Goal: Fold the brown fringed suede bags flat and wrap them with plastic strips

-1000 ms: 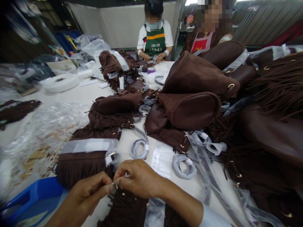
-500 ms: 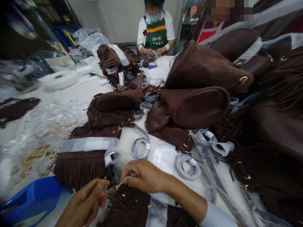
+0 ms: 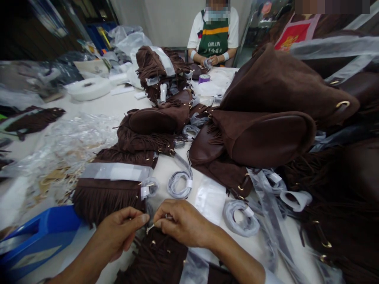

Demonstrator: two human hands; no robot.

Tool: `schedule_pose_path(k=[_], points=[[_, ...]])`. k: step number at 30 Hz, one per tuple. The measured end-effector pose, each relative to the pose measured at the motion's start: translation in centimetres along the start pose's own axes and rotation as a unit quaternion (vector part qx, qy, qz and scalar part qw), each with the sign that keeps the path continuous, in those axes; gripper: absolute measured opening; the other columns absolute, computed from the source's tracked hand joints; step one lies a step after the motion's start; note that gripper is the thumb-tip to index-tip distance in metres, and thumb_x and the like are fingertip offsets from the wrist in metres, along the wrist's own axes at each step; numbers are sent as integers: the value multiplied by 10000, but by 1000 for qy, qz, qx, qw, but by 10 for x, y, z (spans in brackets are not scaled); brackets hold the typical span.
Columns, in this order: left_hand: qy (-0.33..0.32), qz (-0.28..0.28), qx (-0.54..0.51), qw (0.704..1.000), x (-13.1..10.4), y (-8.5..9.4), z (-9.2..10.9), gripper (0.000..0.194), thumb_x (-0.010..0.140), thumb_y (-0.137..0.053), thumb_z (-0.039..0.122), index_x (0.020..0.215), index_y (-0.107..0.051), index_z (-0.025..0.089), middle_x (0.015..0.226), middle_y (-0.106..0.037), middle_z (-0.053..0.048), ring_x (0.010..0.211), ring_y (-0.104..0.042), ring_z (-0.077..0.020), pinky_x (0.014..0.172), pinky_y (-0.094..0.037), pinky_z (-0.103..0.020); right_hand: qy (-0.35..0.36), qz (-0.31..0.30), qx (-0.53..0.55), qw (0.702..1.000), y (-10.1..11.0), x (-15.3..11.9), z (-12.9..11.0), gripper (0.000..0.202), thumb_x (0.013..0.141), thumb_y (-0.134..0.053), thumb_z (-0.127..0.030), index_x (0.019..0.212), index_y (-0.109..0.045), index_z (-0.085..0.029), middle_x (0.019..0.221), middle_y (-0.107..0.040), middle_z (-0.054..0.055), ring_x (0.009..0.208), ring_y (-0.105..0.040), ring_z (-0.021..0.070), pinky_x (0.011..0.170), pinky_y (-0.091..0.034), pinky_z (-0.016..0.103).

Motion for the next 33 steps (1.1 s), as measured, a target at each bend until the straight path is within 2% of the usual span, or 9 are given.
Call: schedule_pose_path(k=[5,9,13,17,23,26,30,33], points=[[70,-60,11,996,0,-1,15,550,630,-616,660,881,-580,172,294,-381,101,250,-271,-90,277,-198,-195,-2,-6,7,1000,-2,0,3,103,878,-565,-146,923,-647,-188,815,-601,-21,714,-544,102,653,-386,201],[83,-120,21,989,4,4,18,499,635,-599,637,826,-579,177,305,-394,97,238,-266,-86,249,-261,-207,3,-13,4,1000,-3,0,1,99,879,-565,-146,916,-647,-186,815,-589,-24,713,-536,95,654,-384,194],[94,-111,50,988,8,5,21,452,653,-614,625,759,-534,193,331,-418,96,254,-265,-67,266,-272,-193,-3,-11,0,1000,-1,-2,2,89,879,-564,-141,906,-635,-188,809,-586,-29,707,-531,91,651,-378,190],[81,-111,93,986,14,-1,29,407,704,-602,594,748,-512,200,349,-455,80,260,-315,-85,269,-264,-195,-17,-2,4,1000,2,-4,7,80,882,-558,-140,901,-622,-185,768,-562,-39,661,-501,84,613,-359,189],[67,-109,160,979,20,-4,40,212,734,-576,380,650,-527,192,343,-488,40,246,-333,-97,266,-255,-200,-34,-17,7,999,0,-6,9,82,880,-553,-138,892,-621,-182,766,-542,-42,646,-481,80,592,-345,192],[51,-128,143,980,17,1,35,196,749,-551,361,692,-574,175,429,-570,14,287,-374,-85,291,-286,-186,-35,-7,18,999,0,-6,6,78,892,-548,-153,891,-621,-181,772,-546,-40,654,-470,82,598,-345,197],[41,-122,52,990,8,13,14,342,762,-567,523,795,-556,182,546,-634,7,283,-385,-67,307,-329,-191,-38,-2,57,998,0,-7,4,63,900,-558,-187,889,-618,-173,751,-538,-43,640,-453,79,586,-343,195],[32,-92,-21,995,-1,19,-5,462,707,-629,624,823,-552,184,597,-651,9,258,-392,-63,301,-338,-203,-44,-21,94,994,-2,-6,2,82,905,-568,-222,909,-627,-165,715,-525,-47,616,-441,76,558,-337,188]])
Point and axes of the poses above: each hand's wrist, its own x-axis towards the middle knuckle, its own y-axis out of the back of the hand, z = x × y, the point moved 1 cm from there along x, towards the middle knuckle
